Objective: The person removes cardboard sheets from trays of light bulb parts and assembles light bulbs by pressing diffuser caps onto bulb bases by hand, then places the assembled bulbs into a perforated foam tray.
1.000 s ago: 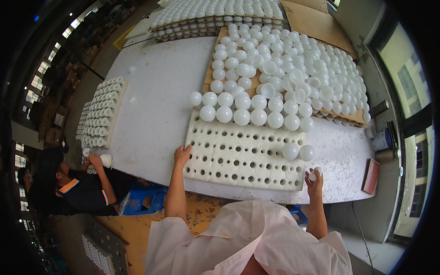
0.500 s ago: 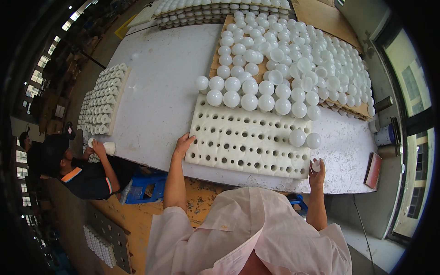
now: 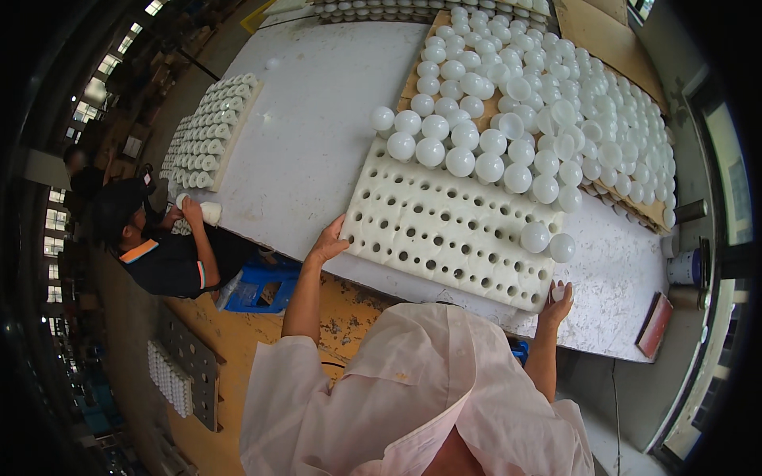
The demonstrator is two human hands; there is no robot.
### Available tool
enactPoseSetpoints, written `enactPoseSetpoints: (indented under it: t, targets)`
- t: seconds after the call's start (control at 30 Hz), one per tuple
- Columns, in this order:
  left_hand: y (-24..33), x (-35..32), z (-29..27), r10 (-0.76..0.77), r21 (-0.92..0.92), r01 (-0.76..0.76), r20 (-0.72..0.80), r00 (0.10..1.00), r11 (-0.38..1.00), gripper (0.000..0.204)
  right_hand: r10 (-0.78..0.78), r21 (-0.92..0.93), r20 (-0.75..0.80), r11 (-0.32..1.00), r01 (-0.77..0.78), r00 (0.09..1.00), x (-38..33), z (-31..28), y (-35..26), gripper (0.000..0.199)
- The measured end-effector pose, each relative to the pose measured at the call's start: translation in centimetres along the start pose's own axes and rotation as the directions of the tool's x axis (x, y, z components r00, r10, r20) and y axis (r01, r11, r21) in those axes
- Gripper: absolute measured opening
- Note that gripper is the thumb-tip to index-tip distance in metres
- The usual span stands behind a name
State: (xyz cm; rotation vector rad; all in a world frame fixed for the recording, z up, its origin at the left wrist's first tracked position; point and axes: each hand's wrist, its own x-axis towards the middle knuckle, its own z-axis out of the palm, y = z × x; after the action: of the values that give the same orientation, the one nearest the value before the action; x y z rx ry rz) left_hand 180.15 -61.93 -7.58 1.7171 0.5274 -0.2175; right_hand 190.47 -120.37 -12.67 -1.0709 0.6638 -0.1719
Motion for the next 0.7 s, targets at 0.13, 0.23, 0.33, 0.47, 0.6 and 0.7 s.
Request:
enactPoseSetpoints:
  t: [0.13,0.23,0.33,0.47,0.6,0.7]
  targets:
    - [-1.4,-2.5,0.6,-0.003,0.235,0.011,-0.036,0.999,0.972,0.087,0.101,0.013,-0.02,0.995,-0.101,0.995,1.1,-2.0,0.8,0.068]
    - [-0.2,-4.1,1.9,0.045,0.435,0.026,-0.151,0.987,0.9,0.093,0.255,0.041,0.149,0.964,-0.264,0.955,0.1,-1.3,0.3,0.061]
    - [-0.7,-3.5,1.8,0.078,0.397,0.003,-0.187,0.979,0.918,0.09,0.312,-0.001,0.147,0.949,-0.315,0.939,-0.6,0.1,0.0,0.06]
    - [-1.1,-2.6,1.5,0.081,0.376,-0.007,-0.181,0.98,0.927,0.082,0.328,-0.024,0.147,0.944,-0.328,0.933,-0.6,0.5,-0.2,0.064]
    - [-0.7,-2.5,1.3,0.078,0.379,-0.004,-0.179,0.981,0.926,0.077,0.326,-0.007,0.192,0.944,-0.331,0.926,-0.2,0.1,0.4,0.069]
    - [-0.7,-2.5,1.3,0.076,0.407,0.002,-0.175,0.982,0.913,0.076,0.352,0.032,0.166,0.932,-0.362,0.921,0.0,-0.2,0.6,0.071]
